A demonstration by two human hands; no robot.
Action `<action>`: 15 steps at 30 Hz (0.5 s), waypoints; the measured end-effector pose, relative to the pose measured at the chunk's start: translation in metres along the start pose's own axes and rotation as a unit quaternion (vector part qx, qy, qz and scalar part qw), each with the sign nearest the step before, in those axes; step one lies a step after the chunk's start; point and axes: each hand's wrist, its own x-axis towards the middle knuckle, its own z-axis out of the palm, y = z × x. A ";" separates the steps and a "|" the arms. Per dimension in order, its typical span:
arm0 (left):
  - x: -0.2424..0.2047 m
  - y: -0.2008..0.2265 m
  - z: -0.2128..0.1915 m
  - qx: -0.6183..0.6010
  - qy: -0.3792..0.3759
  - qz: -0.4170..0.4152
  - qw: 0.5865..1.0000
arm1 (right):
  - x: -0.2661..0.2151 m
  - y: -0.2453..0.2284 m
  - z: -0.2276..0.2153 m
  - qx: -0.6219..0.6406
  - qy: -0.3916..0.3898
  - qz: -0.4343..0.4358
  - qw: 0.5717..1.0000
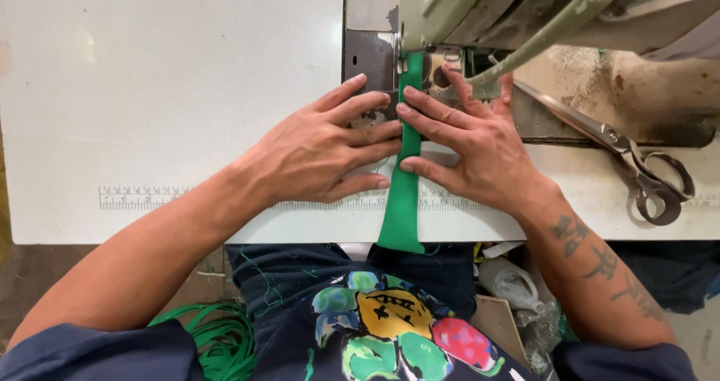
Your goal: Sewing green fabric strips using an industrial sewing machine and trimming them with scissors.
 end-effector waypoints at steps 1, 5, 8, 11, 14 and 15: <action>0.001 -0.003 0.000 0.002 0.000 -0.004 1.000 | 0.001 0.004 0.001 -0.010 0.002 -0.007 1.000; 0.003 -0.008 0.002 0.007 0.003 -0.015 1.000 | 0.005 0.010 0.001 0.000 -0.004 -0.011 1.000; 0.007 -0.007 0.001 -0.033 0.007 -0.042 0.999 | 0.008 0.010 0.002 0.019 0.000 -0.012 1.000; 0.007 0.000 -0.001 -0.084 -0.014 -0.086 0.993 | 0.005 0.005 0.002 0.057 0.046 0.022 0.997; -0.001 0.020 -0.008 -0.020 0.040 -0.133 0.990 | -0.020 0.002 -0.026 0.027 0.230 0.074 0.970; -0.003 0.023 -0.006 -0.016 0.039 -0.134 0.990 | -0.033 0.014 -0.029 0.027 0.232 0.071 0.970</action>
